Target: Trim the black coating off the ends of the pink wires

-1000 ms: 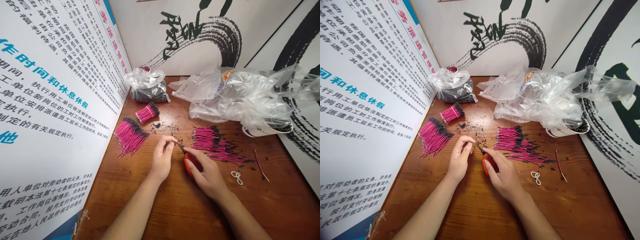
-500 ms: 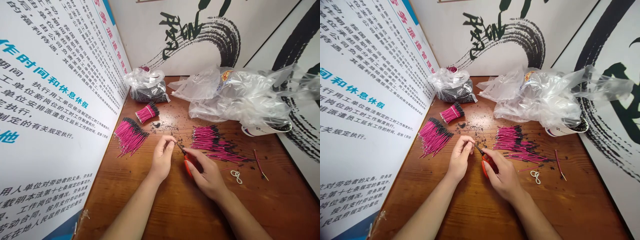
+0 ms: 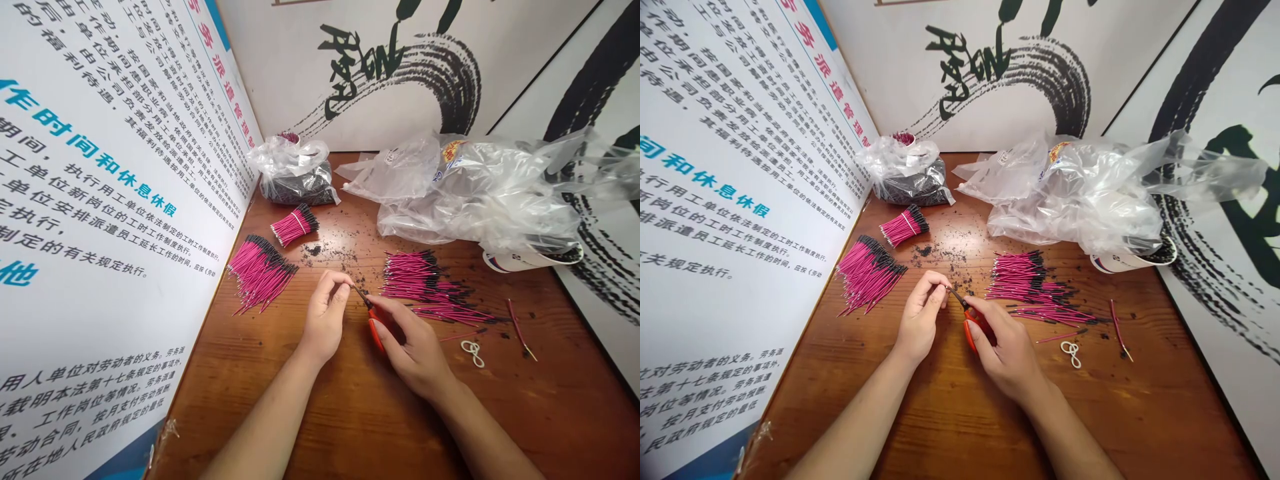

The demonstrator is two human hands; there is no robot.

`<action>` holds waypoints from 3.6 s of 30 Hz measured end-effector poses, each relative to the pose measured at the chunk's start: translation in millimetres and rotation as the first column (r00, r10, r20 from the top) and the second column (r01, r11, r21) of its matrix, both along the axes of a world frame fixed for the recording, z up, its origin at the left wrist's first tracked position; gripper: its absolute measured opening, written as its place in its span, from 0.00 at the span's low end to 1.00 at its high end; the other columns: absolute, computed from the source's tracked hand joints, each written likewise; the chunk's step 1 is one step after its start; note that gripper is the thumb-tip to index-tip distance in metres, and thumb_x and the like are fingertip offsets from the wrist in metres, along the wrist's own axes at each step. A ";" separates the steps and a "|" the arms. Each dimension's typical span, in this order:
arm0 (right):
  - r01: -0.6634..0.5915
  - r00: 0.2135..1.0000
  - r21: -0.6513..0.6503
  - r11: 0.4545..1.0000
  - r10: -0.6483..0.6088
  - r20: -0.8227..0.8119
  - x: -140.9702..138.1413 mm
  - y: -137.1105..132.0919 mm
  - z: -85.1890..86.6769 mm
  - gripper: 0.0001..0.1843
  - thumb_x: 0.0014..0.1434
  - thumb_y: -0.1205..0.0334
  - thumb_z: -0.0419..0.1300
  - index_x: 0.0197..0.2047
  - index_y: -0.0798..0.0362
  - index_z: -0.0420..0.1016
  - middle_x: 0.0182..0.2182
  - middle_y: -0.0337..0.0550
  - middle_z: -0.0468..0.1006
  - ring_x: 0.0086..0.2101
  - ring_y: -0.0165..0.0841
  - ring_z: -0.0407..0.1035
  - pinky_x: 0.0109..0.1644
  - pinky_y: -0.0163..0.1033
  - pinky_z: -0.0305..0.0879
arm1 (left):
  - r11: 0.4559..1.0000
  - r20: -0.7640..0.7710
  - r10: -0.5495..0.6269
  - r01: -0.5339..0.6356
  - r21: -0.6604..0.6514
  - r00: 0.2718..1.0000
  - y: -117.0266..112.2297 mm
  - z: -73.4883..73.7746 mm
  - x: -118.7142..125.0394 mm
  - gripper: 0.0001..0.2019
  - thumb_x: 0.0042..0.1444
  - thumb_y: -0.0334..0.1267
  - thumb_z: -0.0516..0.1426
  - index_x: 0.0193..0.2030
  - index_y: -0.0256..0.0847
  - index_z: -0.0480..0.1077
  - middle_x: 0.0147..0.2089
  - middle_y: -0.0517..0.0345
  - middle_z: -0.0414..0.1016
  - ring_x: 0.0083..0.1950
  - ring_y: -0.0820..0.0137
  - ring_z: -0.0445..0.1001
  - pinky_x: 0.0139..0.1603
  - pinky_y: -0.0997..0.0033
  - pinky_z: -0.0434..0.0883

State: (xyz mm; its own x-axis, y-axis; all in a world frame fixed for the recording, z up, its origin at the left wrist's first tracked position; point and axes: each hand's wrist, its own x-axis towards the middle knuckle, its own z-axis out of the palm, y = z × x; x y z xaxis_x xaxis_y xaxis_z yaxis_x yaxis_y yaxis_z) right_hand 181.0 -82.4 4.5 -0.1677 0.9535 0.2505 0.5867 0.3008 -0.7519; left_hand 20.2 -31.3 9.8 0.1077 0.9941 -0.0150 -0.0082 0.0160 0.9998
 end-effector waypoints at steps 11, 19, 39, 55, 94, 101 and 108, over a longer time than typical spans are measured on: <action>-0.004 1.000 0.008 1.000 0.004 0.000 -0.2 0.9 -0.6 0.16 0.68 0.63 0.53 0.58 0.49 0.69 0.49 0.47 0.80 0.45 0.36 0.76 0.48 0.38 0.73 | 1.000 0.016 -0.013 0.013 -0.002 1.000 0.5 -0.5 -0.1 0.07 0.64 0.38 0.51 0.37 0.40 0.67 0.38 0.57 0.65 0.41 0.69 0.65 0.45 0.70 0.63; 0.022 1.000 0.034 0.999 -0.023 0.011 1.0 0.1 -4.3 0.15 0.69 0.64 0.52 0.58 0.50 0.68 0.49 0.46 0.79 0.46 0.35 0.75 0.48 0.36 0.72 | 1.000 0.041 0.007 -0.007 0.001 0.999 -0.2 -4.0 0.3 0.07 0.65 0.40 0.51 0.38 0.40 0.66 0.38 0.58 0.66 0.38 0.71 0.64 0.43 0.71 0.63; -0.008 1.000 0.022 1.000 0.008 0.001 -0.3 0.4 -2.2 0.16 0.69 0.63 0.53 0.59 0.50 0.68 0.49 0.46 0.79 0.45 0.34 0.75 0.49 0.35 0.72 | 1.000 0.083 -0.001 0.002 -0.018 0.997 -1.2 -6.3 1.1 0.05 0.65 0.38 0.51 0.40 0.41 0.66 0.36 0.60 0.65 0.36 0.73 0.63 0.42 0.71 0.62; 0.005 1.000 0.022 1.000 -0.004 -0.003 -2.8 0.4 -5.0 0.16 0.68 0.63 0.53 0.58 0.49 0.69 0.49 0.46 0.80 0.46 0.35 0.76 0.49 0.36 0.73 | 1.000 0.067 0.007 -0.005 -0.023 0.998 -2.1 -6.2 1.6 0.05 0.65 0.39 0.52 0.40 0.41 0.66 0.36 0.59 0.65 0.36 0.72 0.64 0.42 0.71 0.63; 0.040 0.999 0.000 0.999 -0.040 0.027 0.4 -1.1 -2.6 0.17 0.69 0.62 0.52 0.58 0.48 0.70 0.49 0.47 0.80 0.46 0.38 0.77 0.47 0.39 0.75 | 1.000 0.032 0.003 -0.002 -0.031 0.999 -1.1 -4.3 1.4 0.06 0.64 0.40 0.53 0.39 0.41 0.67 0.36 0.59 0.66 0.35 0.72 0.64 0.40 0.72 0.64; 0.060 0.998 -0.001 0.998 -0.060 -0.003 0.5 -0.6 -4.4 0.16 0.68 0.61 0.54 0.57 0.49 0.70 0.50 0.47 0.80 0.47 0.38 0.76 0.50 0.40 0.74 | 1.000 0.057 0.015 -0.014 -0.022 0.998 -2.3 -6.8 3.0 0.07 0.65 0.40 0.53 0.40 0.41 0.68 0.33 0.60 0.65 0.34 0.72 0.63 0.40 0.71 0.64; 0.059 0.998 -0.009 0.998 -0.059 -0.008 0.2 0.0 -2.3 0.16 0.67 0.60 0.54 0.56 0.49 0.71 0.49 0.47 0.80 0.45 0.38 0.77 0.48 0.40 0.74 | 0.999 0.088 0.029 -0.025 -0.040 0.996 -2.0 -7.1 3.4 0.08 0.64 0.44 0.54 0.40 0.42 0.68 0.32 0.60 0.64 0.33 0.72 0.62 0.38 0.71 0.64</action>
